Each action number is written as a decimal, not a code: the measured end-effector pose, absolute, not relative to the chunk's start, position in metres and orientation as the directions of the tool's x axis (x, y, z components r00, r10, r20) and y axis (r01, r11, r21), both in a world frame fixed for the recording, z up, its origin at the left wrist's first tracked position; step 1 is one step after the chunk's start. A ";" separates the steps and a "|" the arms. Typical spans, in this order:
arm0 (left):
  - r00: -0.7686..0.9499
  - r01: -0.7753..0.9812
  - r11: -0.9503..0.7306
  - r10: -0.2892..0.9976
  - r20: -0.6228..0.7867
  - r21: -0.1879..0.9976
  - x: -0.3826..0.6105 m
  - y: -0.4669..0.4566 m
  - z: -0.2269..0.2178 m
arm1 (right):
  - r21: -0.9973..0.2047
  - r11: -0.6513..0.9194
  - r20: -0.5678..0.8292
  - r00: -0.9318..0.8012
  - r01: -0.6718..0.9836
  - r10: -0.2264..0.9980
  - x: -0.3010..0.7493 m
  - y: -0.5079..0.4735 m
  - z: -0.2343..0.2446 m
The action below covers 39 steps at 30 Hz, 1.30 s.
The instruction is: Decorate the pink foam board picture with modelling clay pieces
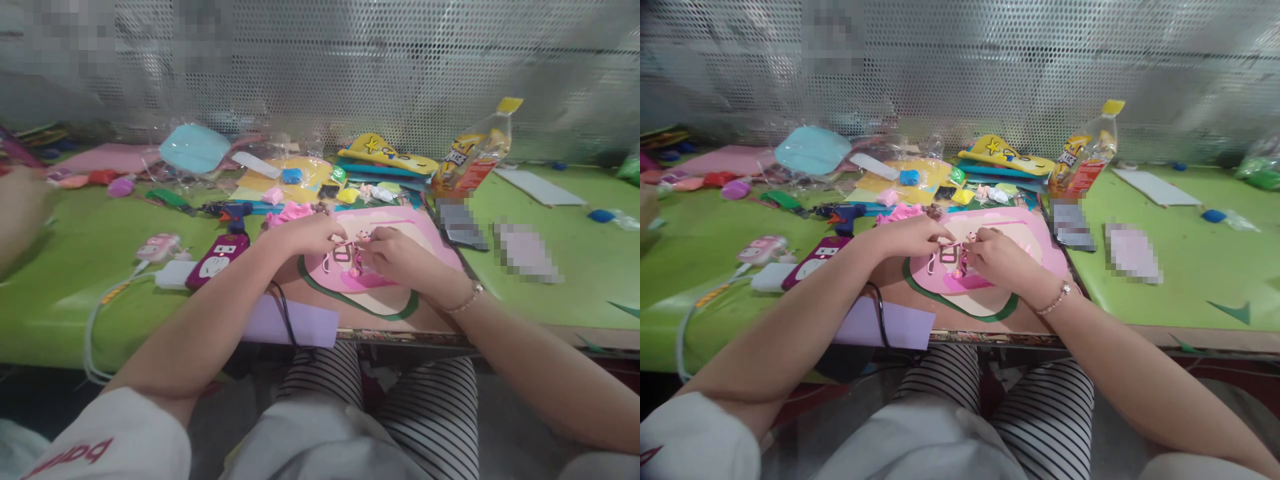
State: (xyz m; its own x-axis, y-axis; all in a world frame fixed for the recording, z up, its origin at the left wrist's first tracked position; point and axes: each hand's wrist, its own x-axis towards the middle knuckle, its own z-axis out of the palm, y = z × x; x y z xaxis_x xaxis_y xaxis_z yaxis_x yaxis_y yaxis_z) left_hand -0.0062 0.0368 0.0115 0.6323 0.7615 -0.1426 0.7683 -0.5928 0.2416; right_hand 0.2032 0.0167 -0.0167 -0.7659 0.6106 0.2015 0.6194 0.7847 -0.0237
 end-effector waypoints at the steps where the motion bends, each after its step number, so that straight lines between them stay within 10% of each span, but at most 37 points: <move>1: 0.634 0.767 -0.592 0.759 -0.150 0.246 -0.006 0.037 0.012 | -0.022 0.787 0.198 -0.769 0.617 0.608 0.203 0.017 -0.017; 32: 0.499 0.867 -0.474 0.826 -0.262 0.158 -0.010 0.028 0.027 | 0.132 0.760 0.247 -0.764 0.636 0.596 0.195 0.016 -0.022; 39: 0.270 0.955 -0.248 0.955 0.126 -0.166 -0.027 0.039 0.017 | 0.103 0.761 0.239 -0.759 0.641 0.606 0.193 0.021 -0.029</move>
